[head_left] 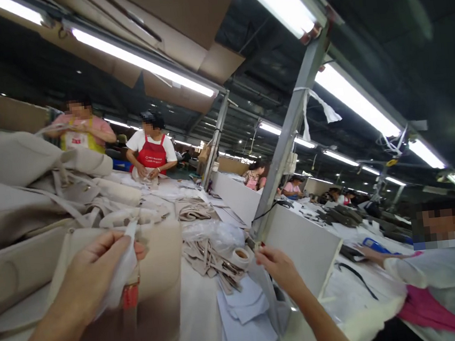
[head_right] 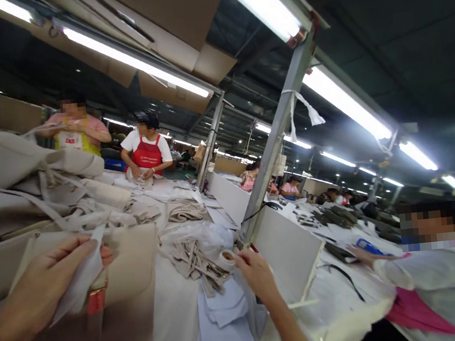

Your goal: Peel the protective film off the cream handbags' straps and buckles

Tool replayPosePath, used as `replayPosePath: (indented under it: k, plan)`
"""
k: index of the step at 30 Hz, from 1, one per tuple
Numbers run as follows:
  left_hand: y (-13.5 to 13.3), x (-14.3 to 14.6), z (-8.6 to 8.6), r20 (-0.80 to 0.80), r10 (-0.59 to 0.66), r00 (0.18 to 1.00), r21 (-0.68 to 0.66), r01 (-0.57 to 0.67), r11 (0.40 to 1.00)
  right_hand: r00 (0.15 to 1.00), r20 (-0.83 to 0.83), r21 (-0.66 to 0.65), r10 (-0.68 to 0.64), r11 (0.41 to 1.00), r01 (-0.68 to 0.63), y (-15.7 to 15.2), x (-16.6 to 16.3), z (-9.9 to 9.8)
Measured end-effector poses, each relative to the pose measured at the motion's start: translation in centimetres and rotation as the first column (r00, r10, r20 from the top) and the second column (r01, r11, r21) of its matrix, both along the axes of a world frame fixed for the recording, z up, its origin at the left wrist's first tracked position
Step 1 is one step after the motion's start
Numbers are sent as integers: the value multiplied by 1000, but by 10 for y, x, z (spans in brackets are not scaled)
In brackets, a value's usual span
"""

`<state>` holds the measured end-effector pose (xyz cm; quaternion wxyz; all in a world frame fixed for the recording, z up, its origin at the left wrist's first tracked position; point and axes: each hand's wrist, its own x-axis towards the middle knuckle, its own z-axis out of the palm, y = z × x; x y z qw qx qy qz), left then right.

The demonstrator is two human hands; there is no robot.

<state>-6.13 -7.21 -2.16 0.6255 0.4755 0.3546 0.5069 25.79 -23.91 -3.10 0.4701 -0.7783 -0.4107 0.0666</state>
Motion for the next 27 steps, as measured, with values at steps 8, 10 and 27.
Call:
replayPosePath:
  k: [8, 10, 27]
  plan:
    - [-2, 3, 3, -92, 61, 994, -23, -64, 998, 886, -282, -332, -367, 904, 269, -77, 72, -58]
    - [0, 4, 2, -89, 83, 993, -17, -85, 996, 859, -334, -360, -387, 895, 263, -74, 73, -63]
    - [-6, 12, -1, -124, 207, 970, 155, -187, 970, 960, -114, -429, -257, 884, 186, -124, 22, -64]
